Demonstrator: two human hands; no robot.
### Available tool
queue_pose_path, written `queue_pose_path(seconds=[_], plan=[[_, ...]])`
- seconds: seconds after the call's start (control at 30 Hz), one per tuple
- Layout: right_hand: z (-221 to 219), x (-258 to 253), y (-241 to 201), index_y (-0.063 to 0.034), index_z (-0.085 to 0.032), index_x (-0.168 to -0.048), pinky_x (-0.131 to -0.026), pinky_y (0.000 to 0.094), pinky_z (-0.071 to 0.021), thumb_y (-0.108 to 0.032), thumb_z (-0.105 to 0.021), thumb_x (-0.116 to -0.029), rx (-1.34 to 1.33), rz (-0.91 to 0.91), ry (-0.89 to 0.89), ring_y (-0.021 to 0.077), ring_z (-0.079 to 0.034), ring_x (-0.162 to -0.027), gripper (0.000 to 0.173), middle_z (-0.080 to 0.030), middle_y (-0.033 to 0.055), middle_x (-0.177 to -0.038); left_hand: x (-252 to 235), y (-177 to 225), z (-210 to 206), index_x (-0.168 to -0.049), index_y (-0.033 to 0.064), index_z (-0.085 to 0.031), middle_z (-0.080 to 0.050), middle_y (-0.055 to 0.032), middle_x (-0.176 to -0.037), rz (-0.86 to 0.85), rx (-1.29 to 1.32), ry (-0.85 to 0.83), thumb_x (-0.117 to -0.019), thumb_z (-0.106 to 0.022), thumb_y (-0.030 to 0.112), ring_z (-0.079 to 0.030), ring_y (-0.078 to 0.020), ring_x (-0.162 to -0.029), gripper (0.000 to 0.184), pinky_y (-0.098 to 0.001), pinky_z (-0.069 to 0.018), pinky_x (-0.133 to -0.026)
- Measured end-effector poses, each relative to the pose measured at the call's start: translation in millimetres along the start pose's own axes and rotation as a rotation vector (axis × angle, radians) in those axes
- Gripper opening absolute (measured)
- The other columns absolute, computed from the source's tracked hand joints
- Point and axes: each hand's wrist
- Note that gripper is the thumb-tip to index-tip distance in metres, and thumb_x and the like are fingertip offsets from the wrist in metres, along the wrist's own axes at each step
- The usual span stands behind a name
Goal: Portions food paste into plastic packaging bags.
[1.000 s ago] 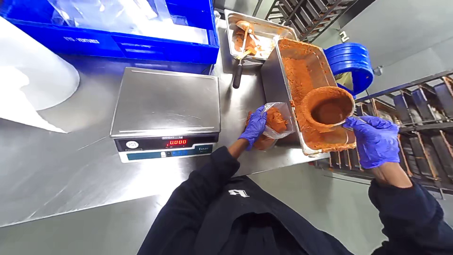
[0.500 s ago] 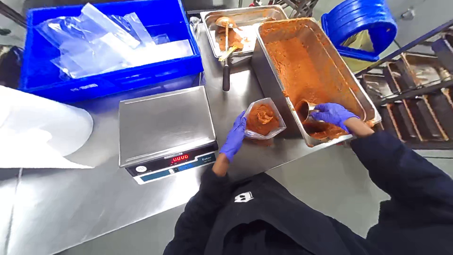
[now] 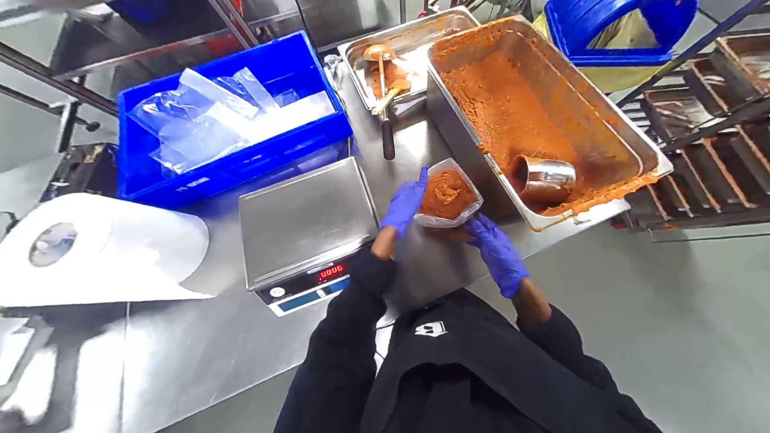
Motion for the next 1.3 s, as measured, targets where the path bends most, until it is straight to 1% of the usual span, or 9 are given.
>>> queue_pose_path(seconds=[0.1, 0.17, 0.2, 0.27, 0.33, 0.53, 0.8, 0.97, 1.3], plan=[[-24.1, -10.2, -14.3, -0.0022, -0.063, -0.124, -0.073, 0.0276, -0.0526, -0.025, -0.051, -0.1083, -0.058, -0.023, 0.061, 0.0082, -0.063, -0.084, 0.030, -0.067, 0.0035, -0.100, -20.9, 0.1, 4.3, -0.158, 0.0090, -0.036, -0.048, -0.0233, -0.152, 0.006, 0.118, -0.100, -0.1104, -0.017, 0.052, -0.044, -0.0367, -0.143, 0.066, -0.0580, -0.0338, -0.117], [-36.1, -19.1, -15.5, -0.0030, -0.065, -0.113, -0.068, 0.0268, -0.0509, -0.025, -0.051, -0.1082, -0.149, -0.037, 0.111, 0.0079, -0.059, -0.074, 0.026, -0.064, 0.0010, -0.087, -29.9, -4.5, 3.9, -0.150, 0.0109, -0.049, -0.058, -0.0157, -0.143, 0.062, 0.362, -0.110, -0.1080, -0.023, 0.058, -0.055, -0.0254, -0.132, 0.068, -0.0471, -0.0447, -0.111], [-39.4, -22.7, -14.5, -0.0028, -0.065, -0.111, -0.069, 0.0281, -0.0524, -0.025, -0.051, -0.1083, -0.235, -0.047, 0.126, 0.0094, -0.060, -0.074, 0.026, -0.064, 0.0019, -0.086, -33.2, -3.4, 3.4, -0.140, 0.0094, -0.057, -0.067, -0.0114, -0.124, 0.081, 0.494, -0.122, -0.1081, -0.027, 0.057, -0.064, -0.0181, -0.111, 0.065, -0.0374, -0.0527, -0.095], [-40.1, -17.7, -26.6, -0.0039, -0.061, -0.112, -0.071, 0.0319, -0.0558, -0.024, -0.046, -0.1101, -0.429, -0.035, 0.109, 0.0132, -0.063, -0.074, 0.026, -0.065, 0.0037, -0.085, -33.2, 9.9, 5.7, -0.096, 0.0108, -0.059, -0.055, 0.0006, -0.067, 0.091, 0.772, -0.141, -0.1083, -0.030, 0.053, -0.052, -0.0066, -0.054, 0.052, -0.0209, -0.0463, -0.050], [-33.2, 6.1, -49.9, -0.0091, -0.059, -0.114, -0.071, 0.0319, -0.0579, -0.026, -0.036, -0.1119, -0.578, 0.025, 0.062, 0.0130, -0.066, -0.075, 0.028, -0.067, 0.0017, -0.085, -16.0, 27.8, 21.8, -0.076, 0.0128, -0.049, -0.042, 0.0033, -0.053, 0.101, 0.996, -0.200, -0.1086, -0.030, 0.052, -0.041, -0.0063, -0.041, 0.055, -0.0195, -0.0389, -0.041], [-5.1, 43.0, -58.5, -0.0131, -0.051, -0.126, -0.080, 0.0385, -0.0620, -0.036, -0.015, -0.1123, -0.727, 0.136, -0.002, 0.0176, -0.072, -0.094, 0.044, -0.071, 0.0046, -0.104, 25.1, 28.3, 44.9, -0.094, 0.0059, -0.063, -0.065, -0.0062, -0.073, 0.097, 1.214, -0.314, -0.1026, -0.020, 0.068, -0.064, -0.0129, -0.061, 0.076, -0.0251, -0.0546, -0.056], [-8.2, 45.3, -60.9, -0.0147, -0.057, -0.117, -0.063, 0.0305, -0.0598, -0.036, -0.022, -0.1106, -0.604, 0.005, -0.085, 0.0138, -0.071, -0.077, 0.041, -0.072, 0.0033, -0.096, 46.6, 22.3, 41.2, -0.078, 0.0081, -0.057, -0.057, -0.0038, -0.061, 0.165, 1.192, -0.190, -0.1012, -0.023, 0.071, -0.055, -0.0116, -0.050, 0.075, -0.0254, -0.0486, -0.048], [-11.0, 69.7, -121.9, -0.0166, -0.067, -0.103, -0.069, 0.0296, -0.0610, -0.038, -0.037, -0.1041, -0.503, 0.342, -0.286, 0.0124, -0.071, -0.079, 0.037, -0.074, 0.0015, -0.092, 112.8, 54.8, 94.8, -0.102, 0.0080, -0.064, -0.066, -0.0051, -0.080, -0.095, 1.149, -0.113, -0.0987, -0.017, 0.075, -0.064, -0.0125, -0.068, 0.082, -0.0291, -0.0560, -0.061], [-130.5, 52.5, -205.1, -0.0232, -0.063, -0.113, -0.068, 0.0256, -0.0581, -0.041, -0.025, -0.1096, -0.254, 0.410, -0.657, 0.0054, -0.067, -0.074, 0.042, -0.071, -0.0062, -0.087, 215.3, 0.3, 170.9, -0.123, 0.0200, -0.064, -0.070, -0.0014, -0.103, -0.388, 1.188, 0.365, -0.1017, -0.022, 0.071, -0.068, -0.0118, -0.087, 0.069, -0.0293, -0.0584, -0.074]])
Point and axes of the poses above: each hand's wrist, its own x-axis away from the middle knuckle, its own z-axis out of the back of the hand, y = z × x
